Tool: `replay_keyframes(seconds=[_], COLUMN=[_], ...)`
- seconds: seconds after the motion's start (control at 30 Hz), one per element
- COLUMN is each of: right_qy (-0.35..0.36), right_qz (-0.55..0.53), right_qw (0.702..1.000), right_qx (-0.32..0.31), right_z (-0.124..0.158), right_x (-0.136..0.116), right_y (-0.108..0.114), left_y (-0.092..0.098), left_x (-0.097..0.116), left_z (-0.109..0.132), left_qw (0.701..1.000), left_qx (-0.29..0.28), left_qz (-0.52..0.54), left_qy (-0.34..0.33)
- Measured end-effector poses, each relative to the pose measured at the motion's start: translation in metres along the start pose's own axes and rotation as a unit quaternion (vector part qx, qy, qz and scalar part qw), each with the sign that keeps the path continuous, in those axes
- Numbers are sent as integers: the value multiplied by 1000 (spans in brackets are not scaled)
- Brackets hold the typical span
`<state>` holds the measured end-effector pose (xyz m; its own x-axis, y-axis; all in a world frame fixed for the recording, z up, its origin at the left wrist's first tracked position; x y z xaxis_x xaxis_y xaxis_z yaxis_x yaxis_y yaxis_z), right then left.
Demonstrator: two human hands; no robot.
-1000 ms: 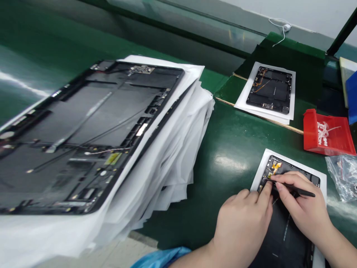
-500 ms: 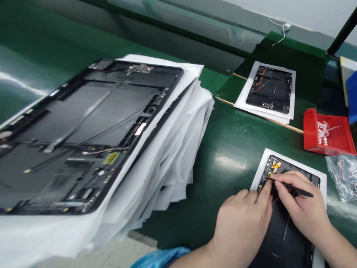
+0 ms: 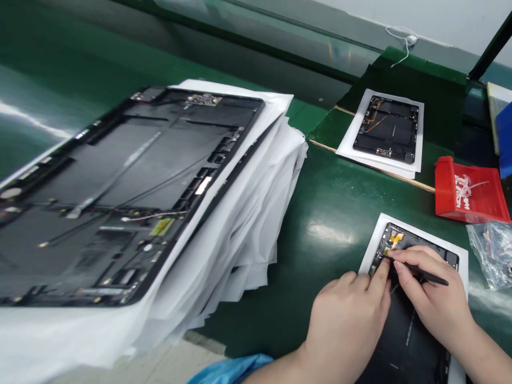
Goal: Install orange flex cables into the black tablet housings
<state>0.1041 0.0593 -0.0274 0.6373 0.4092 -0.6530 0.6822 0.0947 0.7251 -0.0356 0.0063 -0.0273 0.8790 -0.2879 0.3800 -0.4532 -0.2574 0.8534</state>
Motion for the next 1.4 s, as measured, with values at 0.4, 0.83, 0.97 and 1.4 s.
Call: replay_keyframes(seconds=[0.4, 0.83, 0.97, 1.4], right_qy=[24, 3, 11, 35], right_qz=[9, -15, -15, 1], right_qw=[1000, 1000, 1000, 999], right_qx=[-5, -4, 1, -2], right_z=[0, 0, 0, 0], right_x=[-2, 1, 0, -3], right_y=[3, 3, 3, 4], left_y=[1, -2, -2, 1], left_x=[-2, -4, -3, -3], left_z=[1, 4, 2, 0], left_qw=[1000, 1000, 1000, 1000], left_qx=[4, 3, 1, 1], left_qz=[9, 16, 14, 11], left_qy=[2, 7, 3, 3])
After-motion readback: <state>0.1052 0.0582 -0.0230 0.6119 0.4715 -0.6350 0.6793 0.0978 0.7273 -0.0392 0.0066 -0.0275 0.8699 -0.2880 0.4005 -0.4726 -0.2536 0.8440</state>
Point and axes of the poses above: each hand's wrist, its own z-axis away from the middle knuckle, its own y-axis out of the back of the hand, x = y × z, the point moved 5 cm from there along -z, towards the middle knuckle, and after that the axes turned 9 degrees about z, right-handed, at the moved point
